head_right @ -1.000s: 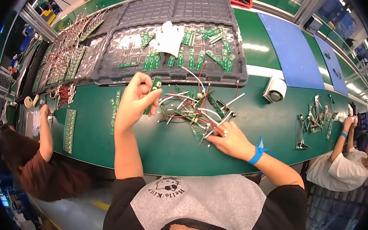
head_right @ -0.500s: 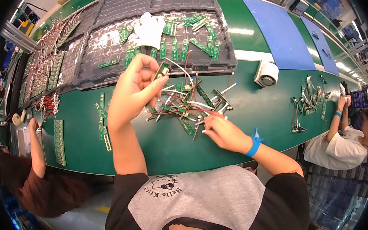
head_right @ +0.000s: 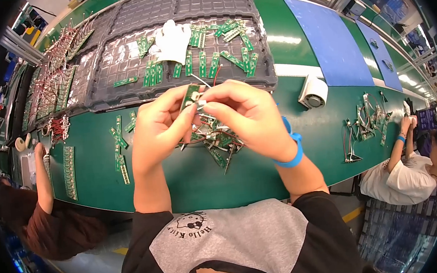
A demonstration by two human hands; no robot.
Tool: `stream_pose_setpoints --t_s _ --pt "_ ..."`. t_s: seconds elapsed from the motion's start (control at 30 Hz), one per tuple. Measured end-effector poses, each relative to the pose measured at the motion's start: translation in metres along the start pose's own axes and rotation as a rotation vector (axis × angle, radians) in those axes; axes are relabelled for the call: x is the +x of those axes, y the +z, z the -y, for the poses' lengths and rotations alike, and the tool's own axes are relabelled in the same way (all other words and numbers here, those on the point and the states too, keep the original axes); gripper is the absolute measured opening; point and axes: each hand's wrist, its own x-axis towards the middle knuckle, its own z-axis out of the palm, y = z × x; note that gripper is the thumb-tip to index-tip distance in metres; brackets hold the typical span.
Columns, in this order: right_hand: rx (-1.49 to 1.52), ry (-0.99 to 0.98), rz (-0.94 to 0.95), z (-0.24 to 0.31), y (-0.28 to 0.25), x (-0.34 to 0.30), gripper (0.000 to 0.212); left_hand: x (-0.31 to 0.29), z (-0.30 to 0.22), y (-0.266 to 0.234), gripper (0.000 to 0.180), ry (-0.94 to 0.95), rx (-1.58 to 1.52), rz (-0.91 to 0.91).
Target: The person connects wire harnesses to circuit boards one by one by hand and places the assembled boards on the table.
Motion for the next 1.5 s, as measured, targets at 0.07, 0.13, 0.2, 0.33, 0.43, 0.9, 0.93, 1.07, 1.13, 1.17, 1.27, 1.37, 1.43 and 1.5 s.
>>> stream_pose_setpoints --t_s 0.07,0.13,0.2,0.33,0.43,0.9,0.93,1.07,1.13,1.17,1.27,1.37,1.43,1.5 --pt "-0.012 -0.017 -0.012 -0.004 0.002 0.004 0.013 0.000 -0.005 -0.002 0.026 0.049 0.011 -0.046" --pt "-0.018 -0.029 -0.014 -0.007 0.002 0.008 0.013 0.000 -0.005 -0.007 0.030 -0.029 -0.007 -0.050" --pt "-0.059 0.020 0.005 -0.009 0.000 0.008 0.013 -0.002 -0.001 -0.009 0.031 -0.051 0.107 -0.018" --pt "-0.029 0.026 -0.008 -0.016 0.001 0.010 0.011 0.000 0.009 -0.002 0.034 0.199 0.472 -0.096" --pt "-0.081 -0.010 -0.029 -0.021 -0.004 0.013 0.009 0.000 0.004 -0.001 0.034 0.133 0.501 -0.066" --pt "-0.759 -0.335 -0.008 -0.021 -0.014 0.018 0.011 0.002 0.010 0.013 0.037 0.239 0.862 -0.039" --pt "-0.760 -0.333 -0.008 -0.021 -0.016 0.017 0.011 0.003 0.011 0.013 0.037 0.238 0.860 -0.038" --pt "-0.623 -0.230 0.006 -0.018 -0.021 0.014 0.012 0.002 0.011 0.007 0.037 0.185 0.705 0.086" --pt "-0.568 -0.175 0.018 -0.015 -0.023 0.014 0.012 0.000 0.008 0.005 0.037 0.146 0.644 0.137" --pt "-0.567 -0.166 0.026 -0.013 -0.024 0.013 0.012 0.001 0.004 0.005 0.038 0.069 0.559 0.165" --pt "-0.614 -0.136 0.015 -0.013 -0.027 0.016 0.013 0.002 0.009 0.009 0.039 0.035 0.492 0.144" --pt "-0.684 -0.197 -0.027 -0.022 -0.027 0.017 0.011 0.006 0.019 0.011 0.039 0.100 0.532 0.081" --pt "-0.701 -0.280 -0.047 -0.025 -0.023 0.017 0.009 0.008 0.021 0.010 0.039 0.120 0.558 0.062" --pt "-0.763 -0.295 -0.069 -0.027 -0.018 0.016 0.009 0.009 0.022 0.009 0.033 0.074 0.710 0.058"
